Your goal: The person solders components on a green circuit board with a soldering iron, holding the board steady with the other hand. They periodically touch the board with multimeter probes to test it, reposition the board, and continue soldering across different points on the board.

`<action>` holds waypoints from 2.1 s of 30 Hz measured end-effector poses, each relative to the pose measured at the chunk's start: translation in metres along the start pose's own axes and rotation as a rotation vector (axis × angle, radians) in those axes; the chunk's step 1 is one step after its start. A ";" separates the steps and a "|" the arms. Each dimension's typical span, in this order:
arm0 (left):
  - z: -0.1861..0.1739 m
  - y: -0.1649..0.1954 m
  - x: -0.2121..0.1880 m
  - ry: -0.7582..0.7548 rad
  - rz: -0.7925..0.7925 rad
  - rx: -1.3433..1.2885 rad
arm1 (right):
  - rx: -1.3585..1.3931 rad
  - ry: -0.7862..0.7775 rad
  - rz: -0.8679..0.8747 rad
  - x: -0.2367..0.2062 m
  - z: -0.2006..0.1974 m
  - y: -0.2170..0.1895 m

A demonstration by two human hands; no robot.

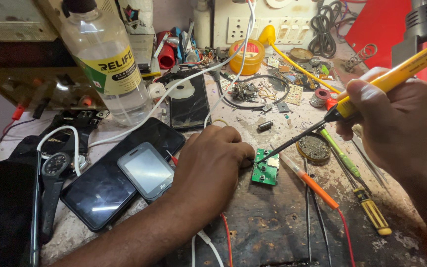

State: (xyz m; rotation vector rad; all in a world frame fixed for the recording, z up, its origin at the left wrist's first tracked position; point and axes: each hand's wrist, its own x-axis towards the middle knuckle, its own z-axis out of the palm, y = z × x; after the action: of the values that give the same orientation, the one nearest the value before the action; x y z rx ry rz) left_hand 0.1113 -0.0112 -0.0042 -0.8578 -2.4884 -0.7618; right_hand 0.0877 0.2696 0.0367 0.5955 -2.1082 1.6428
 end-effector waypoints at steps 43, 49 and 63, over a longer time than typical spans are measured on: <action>-0.002 -0.003 -0.004 -0.020 0.008 0.022 | 0.051 -0.051 0.029 0.000 -0.006 0.015; -0.001 -0.003 -0.003 -0.016 0.015 0.029 | 0.079 -0.054 0.030 -0.001 -0.004 0.014; 0.000 -0.003 -0.003 -0.002 0.031 0.035 | 0.032 -0.032 0.016 -0.001 -0.005 0.014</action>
State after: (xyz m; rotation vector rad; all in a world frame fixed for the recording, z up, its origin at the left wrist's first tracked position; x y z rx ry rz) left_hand 0.1119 -0.0150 -0.0067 -0.8832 -2.4768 -0.7057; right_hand 0.0814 0.2775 0.0263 0.6212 -2.1178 1.6896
